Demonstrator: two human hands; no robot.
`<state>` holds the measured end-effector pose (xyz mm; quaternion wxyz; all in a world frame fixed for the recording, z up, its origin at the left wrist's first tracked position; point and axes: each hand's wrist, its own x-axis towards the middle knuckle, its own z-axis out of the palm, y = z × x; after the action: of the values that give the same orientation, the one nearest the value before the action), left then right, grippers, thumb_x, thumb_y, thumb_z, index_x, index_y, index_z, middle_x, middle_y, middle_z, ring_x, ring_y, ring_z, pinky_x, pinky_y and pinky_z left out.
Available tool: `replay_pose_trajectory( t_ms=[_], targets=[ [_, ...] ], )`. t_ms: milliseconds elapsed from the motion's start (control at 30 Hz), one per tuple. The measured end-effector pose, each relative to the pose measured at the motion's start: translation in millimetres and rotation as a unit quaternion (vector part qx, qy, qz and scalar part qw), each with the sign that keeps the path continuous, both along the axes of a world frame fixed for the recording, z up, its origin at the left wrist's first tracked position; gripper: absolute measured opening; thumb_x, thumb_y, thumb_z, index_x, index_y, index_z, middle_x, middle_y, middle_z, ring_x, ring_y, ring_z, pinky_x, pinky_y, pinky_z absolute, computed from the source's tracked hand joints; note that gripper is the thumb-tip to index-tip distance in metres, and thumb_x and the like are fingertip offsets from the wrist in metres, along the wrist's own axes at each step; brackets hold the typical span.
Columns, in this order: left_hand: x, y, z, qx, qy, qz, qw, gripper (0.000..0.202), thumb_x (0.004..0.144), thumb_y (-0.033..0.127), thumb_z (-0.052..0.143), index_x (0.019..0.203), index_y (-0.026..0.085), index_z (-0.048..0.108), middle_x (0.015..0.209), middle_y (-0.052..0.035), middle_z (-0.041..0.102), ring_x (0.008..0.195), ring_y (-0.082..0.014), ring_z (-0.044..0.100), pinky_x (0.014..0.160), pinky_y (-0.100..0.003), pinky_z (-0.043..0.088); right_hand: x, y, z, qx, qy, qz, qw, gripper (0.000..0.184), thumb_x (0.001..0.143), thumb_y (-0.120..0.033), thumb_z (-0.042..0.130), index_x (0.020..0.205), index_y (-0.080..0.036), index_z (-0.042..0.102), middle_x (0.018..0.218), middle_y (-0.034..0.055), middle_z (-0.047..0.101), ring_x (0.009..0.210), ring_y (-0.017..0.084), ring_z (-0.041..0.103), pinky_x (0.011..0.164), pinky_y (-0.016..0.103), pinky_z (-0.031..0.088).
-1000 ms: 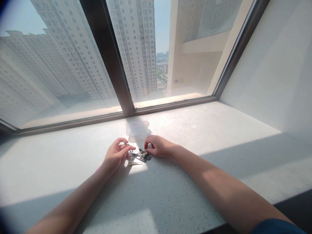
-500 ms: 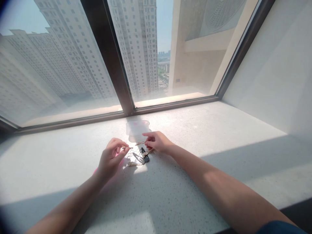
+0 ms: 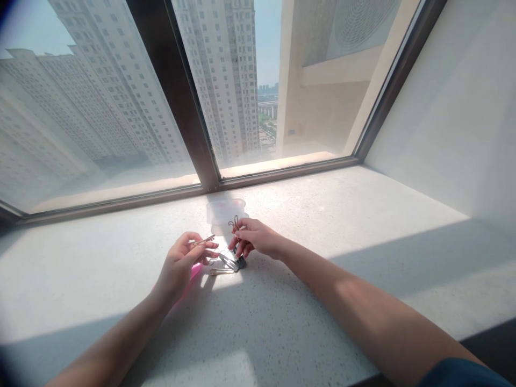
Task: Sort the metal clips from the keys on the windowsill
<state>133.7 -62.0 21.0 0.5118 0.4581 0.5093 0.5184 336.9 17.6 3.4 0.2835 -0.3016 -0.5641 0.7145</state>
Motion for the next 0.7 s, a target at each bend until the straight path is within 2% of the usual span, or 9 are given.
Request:
replay_pose_trajectory(
  t_ms=[100, 200, 333, 500, 700],
  targets=[
    [-1.1, 0.6, -1.6, 0.025, 0.03, -0.006, 0.999, 0.014, 0.084, 0.03, 0.063, 0.082, 0.018, 0.055, 0.087, -0.0048, 0.073, 0.074, -0.0169, 0.066, 0.065, -0.028, 0.047, -0.7, 0.1, 0.7, 0.0, -0.002, -0.009, 1.0, 0.012, 0.08, -0.018, 0.054, 0.089, -0.017, 0.046, 0.078, 0.0068, 0.071, 0.056, 0.013, 0.064, 0.047, 0.021, 0.045],
    [-4.2, 0.6, -2.4, 0.079, 0.125, -0.019, 0.989, 0.014, 0.083, 0.031, 0.065, 0.085, 0.017, 0.068, 0.086, -0.005, 0.072, 0.078, -0.017, 0.064, 0.072, -0.028, 0.047, -1.7, -1.1, 1.9, 0.012, -0.003, -0.01, 1.0, 0.013, 0.078, -0.014, 0.052, 0.089, -0.017, 0.047, 0.073, 0.0036, 0.068, 0.054, 0.011, 0.06, 0.047, 0.02, 0.042],
    [-7.8, 0.9, -2.7, 0.127, 0.232, 0.021, 0.964, 0.017, 0.08, 0.033, 0.069, 0.087, 0.019, 0.077, 0.084, -0.0049, 0.07, 0.076, -0.0173, 0.061, 0.071, -0.029, 0.046, -3.8, -5.1, 4.5, 0.016, 0.009, 0.005, 1.0, 0.018, 0.075, -0.012, 0.047, 0.093, -0.017, 0.049, 0.068, 0.0008, 0.063, 0.05, 0.01, 0.054, 0.045, 0.02, 0.038],
    [-8.3, 0.7, -4.2, 0.074, 0.167, 0.014, 0.983, 0.018, 0.076, 0.033, 0.073, 0.088, 0.02, 0.077, 0.09, -0.0054, 0.075, 0.082, -0.0197, 0.066, 0.073, -0.029, 0.049, -5.0, -6.9, 2.5, -0.013, 0.045, 0.021, 0.999, 0.025, 0.069, -0.01, 0.045, 0.094, -0.015, 0.052, 0.068, 0.0021, 0.063, 0.052, 0.012, 0.053, 0.047, 0.022, 0.036],
    [-5.2, -3.8, -0.6, 0.034, 0.139, -0.017, 0.99, 0.02, 0.08, 0.036, 0.069, 0.079, 0.017, 0.073, 0.07, -0.0025, 0.072, 0.059, -0.0132, 0.06, 0.056, -0.023, 0.046, -4.8, -6.9, 2.5, -0.089, 0.065, 0.031, 0.993, 0.027, 0.064, -0.01, 0.048, 0.09, -0.016, 0.054, 0.06, -0.0017, 0.053, 0.047, 0.009, 0.04, 0.047, 0.022, 0.027]
  ],
)
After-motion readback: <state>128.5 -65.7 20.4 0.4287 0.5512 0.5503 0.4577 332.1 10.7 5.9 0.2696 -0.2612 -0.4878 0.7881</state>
